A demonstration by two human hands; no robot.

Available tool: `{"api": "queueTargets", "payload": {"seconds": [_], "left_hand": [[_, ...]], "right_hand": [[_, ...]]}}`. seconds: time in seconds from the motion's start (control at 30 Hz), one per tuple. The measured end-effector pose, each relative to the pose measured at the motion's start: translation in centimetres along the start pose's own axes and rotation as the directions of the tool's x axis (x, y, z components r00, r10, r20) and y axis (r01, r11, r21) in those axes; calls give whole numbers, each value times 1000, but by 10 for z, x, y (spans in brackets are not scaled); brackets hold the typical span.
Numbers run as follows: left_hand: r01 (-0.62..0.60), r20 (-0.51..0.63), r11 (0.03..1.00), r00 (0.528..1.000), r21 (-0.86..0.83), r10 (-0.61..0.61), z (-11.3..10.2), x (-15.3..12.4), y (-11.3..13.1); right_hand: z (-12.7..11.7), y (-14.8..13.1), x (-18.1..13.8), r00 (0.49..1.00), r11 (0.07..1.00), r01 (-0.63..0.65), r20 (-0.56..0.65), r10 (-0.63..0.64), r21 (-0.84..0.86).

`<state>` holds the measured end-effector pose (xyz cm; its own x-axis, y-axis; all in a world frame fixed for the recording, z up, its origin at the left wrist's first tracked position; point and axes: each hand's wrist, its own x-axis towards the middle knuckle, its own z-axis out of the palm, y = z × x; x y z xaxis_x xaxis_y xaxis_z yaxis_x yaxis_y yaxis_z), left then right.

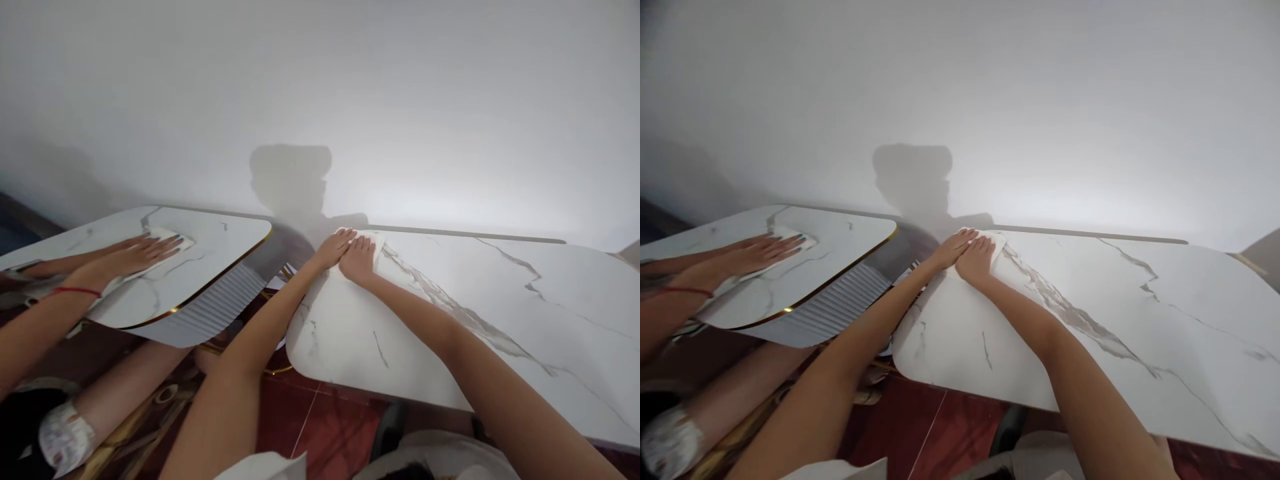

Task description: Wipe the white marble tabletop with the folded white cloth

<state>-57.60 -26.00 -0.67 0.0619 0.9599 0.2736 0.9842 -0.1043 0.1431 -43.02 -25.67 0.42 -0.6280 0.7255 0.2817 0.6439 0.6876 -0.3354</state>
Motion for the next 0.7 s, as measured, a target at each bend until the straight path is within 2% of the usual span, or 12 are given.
{"api": "queueTargets", "payload": {"seconds": [0.07,0.2,0.37,0.47,0.6,0.7], "left_hand": [[-18,-5,1000,1000,6,18,-3,-30,5],[37,-25,999,999,25,-36,-12,-92,25],[98,7,994,995,47,-99,-29,-166,65],[122,13,988,992,99,-123,-36,-203,94],[111,20,980,993,167,-116,-30,-225,135],[139,23,969,989,205,-147,-16,-213,163]], "right_hand": [[-4,-13,-24,999,999,37,32,-37,2],[-17,-36,-74,991,995,97,94,-94,-28],[-35,-59,-134,961,977,213,176,-213,20],[-45,-60,-169,930,954,296,209,-301,55],[-58,-37,-206,896,914,395,182,-405,89],[-68,-8,-216,891,913,394,201,-408,104]]}}
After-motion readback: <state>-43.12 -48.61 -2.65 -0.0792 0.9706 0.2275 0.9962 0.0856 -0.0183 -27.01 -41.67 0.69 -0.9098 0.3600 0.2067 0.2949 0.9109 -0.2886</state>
